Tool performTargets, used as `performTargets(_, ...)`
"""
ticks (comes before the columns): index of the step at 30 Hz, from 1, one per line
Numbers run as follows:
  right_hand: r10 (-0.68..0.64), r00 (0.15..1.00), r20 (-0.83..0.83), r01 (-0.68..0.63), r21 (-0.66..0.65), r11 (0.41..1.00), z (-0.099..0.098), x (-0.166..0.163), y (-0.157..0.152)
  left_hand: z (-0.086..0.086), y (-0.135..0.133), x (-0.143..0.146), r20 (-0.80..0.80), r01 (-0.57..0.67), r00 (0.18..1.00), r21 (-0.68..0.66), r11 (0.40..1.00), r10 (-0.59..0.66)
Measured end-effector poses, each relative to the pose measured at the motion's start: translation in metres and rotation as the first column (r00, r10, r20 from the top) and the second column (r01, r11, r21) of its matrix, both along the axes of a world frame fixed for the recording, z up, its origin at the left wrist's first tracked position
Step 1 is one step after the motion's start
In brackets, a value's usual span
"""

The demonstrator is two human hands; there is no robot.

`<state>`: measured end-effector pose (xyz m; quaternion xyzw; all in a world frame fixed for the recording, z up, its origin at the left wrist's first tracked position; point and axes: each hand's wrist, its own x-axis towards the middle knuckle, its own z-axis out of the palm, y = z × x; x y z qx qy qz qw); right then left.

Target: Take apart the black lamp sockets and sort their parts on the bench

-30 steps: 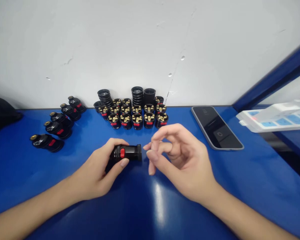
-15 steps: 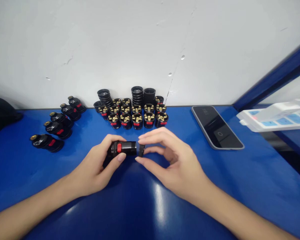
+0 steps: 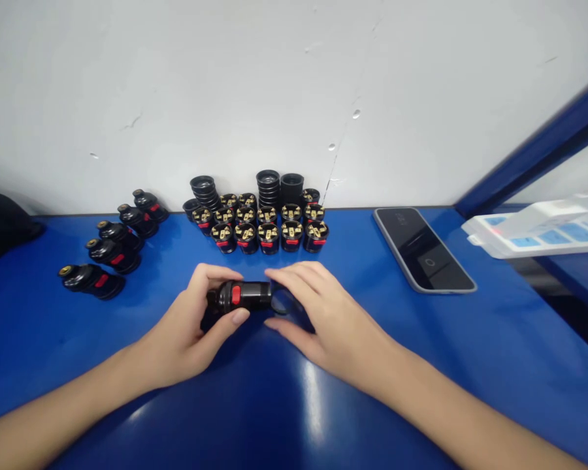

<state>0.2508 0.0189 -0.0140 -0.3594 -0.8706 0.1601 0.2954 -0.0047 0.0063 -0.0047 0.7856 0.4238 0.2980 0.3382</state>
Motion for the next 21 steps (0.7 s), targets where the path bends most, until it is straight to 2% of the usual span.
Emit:
performTargets(5, 0.12, 0.991, -0.066, -0.123, -0.047, 0.991, 0.007, -0.001, -0.007, 0.001, -0.005, 0.002, 0.021, 0.107, 0.994, -0.028, 0.994, -0.106)
performTargets(12, 0.127, 0.988, -0.088, -0.128, -0.01, 0.992, 0.009, -0.007, -0.015, 0.016, -0.012, 0.004, 0.126, 0.152, 0.984, -0.189, 0.97, -0.129)
performTargets(15, 0.127, 0.99, -0.066, -0.122, 0.072, 0.99, 0.006, -0.004, -0.017, 0.022, -0.014, 0.003, 0.126, 0.132, 0.987, -0.256, 0.958, -0.103)
performTargets(18, 0.178, 0.984, 0.004, -0.177, 0.158, 0.972, 0.007, 0.002, -0.019, 0.026, -0.016, 0.003, 0.127, 0.078, 0.991, -0.349, 0.934, -0.035)
performTargets(21, 0.195, 0.981, 0.018, -0.195, 0.16, 0.968, 0.01, 0.002, -0.019, 0.026, -0.015, 0.003, 0.147, 0.064, 0.989, -0.45, 0.891, 0.003)
